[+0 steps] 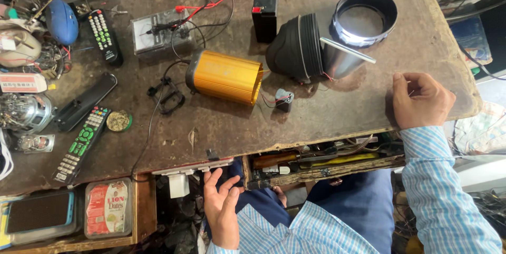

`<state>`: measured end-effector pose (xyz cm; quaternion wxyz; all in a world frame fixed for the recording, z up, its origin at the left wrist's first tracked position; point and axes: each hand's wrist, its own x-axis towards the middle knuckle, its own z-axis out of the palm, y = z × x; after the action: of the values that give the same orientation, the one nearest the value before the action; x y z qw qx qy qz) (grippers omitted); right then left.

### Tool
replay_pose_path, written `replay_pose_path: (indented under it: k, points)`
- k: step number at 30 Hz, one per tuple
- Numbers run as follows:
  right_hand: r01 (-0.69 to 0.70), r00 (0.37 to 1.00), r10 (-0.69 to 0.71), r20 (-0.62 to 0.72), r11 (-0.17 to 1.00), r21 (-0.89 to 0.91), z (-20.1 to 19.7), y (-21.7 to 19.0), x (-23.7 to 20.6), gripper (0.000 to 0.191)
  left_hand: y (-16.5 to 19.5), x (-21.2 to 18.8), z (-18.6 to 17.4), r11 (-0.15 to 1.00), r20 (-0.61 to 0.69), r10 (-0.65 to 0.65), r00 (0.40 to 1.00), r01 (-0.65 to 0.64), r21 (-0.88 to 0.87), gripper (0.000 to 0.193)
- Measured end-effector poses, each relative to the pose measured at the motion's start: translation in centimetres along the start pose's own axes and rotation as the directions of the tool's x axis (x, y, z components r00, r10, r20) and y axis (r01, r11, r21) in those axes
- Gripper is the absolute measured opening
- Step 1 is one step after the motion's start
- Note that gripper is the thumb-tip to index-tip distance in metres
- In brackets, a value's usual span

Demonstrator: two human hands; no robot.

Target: The person solders a small component on the workbench using a soldering iron, then handles a small battery pack, scraping and prying at its casing with a flat metal tool while working over a cluttered repair bench. They repeatedly turn and work on the battery pack throughout the episode.

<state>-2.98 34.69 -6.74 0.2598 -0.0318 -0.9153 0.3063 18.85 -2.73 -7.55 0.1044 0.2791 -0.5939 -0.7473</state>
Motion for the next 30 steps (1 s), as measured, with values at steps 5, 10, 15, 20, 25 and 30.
replay_pose_path:
  k: [5,10,15,20,25,30]
  points:
    - [0.023,1.000,-0.023,-0.011,1.000,-0.003,-0.1,-0.2,0.1,0.021,-0.2,0.0,0.1,1.000,-0.007,0.004,1.000,-0.004,0.010,0.067]
    - [0.013,1.000,-0.013,-0.006,1.000,0.007,-0.3,-0.7,0.3,0.021,-0.1,0.2,0.1,0.999,0.023,0.041,0.999,-0.041,-0.025,0.069]
    - [-0.008,1.000,0.009,-0.009,1.000,0.030,-0.4,-1.0,0.3,0.020,0.0,0.5,0.0,0.999,0.041,0.035,0.999,-0.034,-0.017,0.071]
    - [-0.030,0.999,0.031,-0.018,0.998,0.049,-0.3,-0.9,0.6,0.022,-0.5,0.7,-0.7,0.999,0.028,-0.006,1.000,0.007,-0.037,0.068]
    - [-0.541,0.841,0.378,0.387,0.575,0.614,-0.4,-1.1,2.5,0.023,-2.5,1.1,-1.7,0.995,0.056,0.058,0.997,-0.053,-0.085,0.068]
    - [-0.658,0.753,0.278,0.596,0.300,0.691,0.5,-2.7,3.2,0.037,-4.3,2.2,-2.5,0.998,-0.002,-0.036,0.999,0.036,-0.047,0.070]
